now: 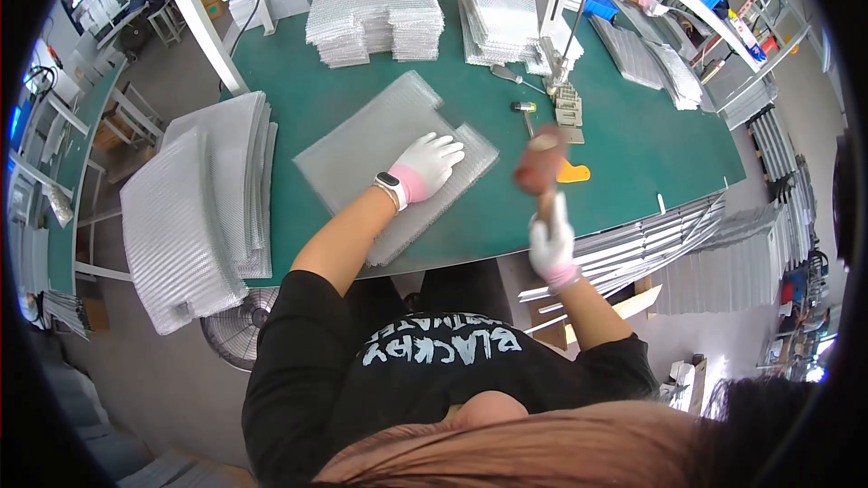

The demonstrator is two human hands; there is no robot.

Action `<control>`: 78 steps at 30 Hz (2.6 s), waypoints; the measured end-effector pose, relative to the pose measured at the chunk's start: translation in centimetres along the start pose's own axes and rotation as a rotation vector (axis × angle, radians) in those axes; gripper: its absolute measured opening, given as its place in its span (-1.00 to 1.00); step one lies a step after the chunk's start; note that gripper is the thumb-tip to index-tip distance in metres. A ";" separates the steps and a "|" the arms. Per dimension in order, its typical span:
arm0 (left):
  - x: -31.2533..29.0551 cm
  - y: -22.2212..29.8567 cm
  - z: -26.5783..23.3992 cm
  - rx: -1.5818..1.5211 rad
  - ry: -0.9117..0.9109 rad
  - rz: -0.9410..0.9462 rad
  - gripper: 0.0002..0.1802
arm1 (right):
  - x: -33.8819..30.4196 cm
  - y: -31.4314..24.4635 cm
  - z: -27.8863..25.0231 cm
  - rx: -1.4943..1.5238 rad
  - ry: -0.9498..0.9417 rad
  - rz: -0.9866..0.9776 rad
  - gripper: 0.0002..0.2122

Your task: The recorder is assembling silver panels by fitting them into frames and using a rubber mallet to secure them.

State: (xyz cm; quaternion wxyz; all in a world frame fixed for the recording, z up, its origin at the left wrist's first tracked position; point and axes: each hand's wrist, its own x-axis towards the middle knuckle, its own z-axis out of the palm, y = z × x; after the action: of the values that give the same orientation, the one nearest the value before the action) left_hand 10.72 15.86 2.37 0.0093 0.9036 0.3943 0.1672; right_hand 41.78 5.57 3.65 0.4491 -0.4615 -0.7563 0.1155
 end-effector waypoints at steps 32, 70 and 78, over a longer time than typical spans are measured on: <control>-5.3 0.2 -1.2 -0.004 0.080 -0.035 -0.53 | -1.2 -8.6 1.3 -0.093 -0.365 -0.021 -0.42; -8.0 1.9 -2.3 -0.212 0.395 -0.171 -0.80 | -0.7 -11.0 -1.1 0.162 -0.351 0.200 -0.36; -5.0 0.5 0.6 -0.265 0.461 -0.260 -0.82 | -4.5 -7.5 2.6 -0.268 -0.829 0.097 -0.36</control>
State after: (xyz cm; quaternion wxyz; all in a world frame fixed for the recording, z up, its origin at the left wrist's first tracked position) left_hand 8.15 12.02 0.39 0.0585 0.7745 0.4734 0.4155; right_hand 36.01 -1.56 4.01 0.0377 -0.4653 -0.8583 0.2131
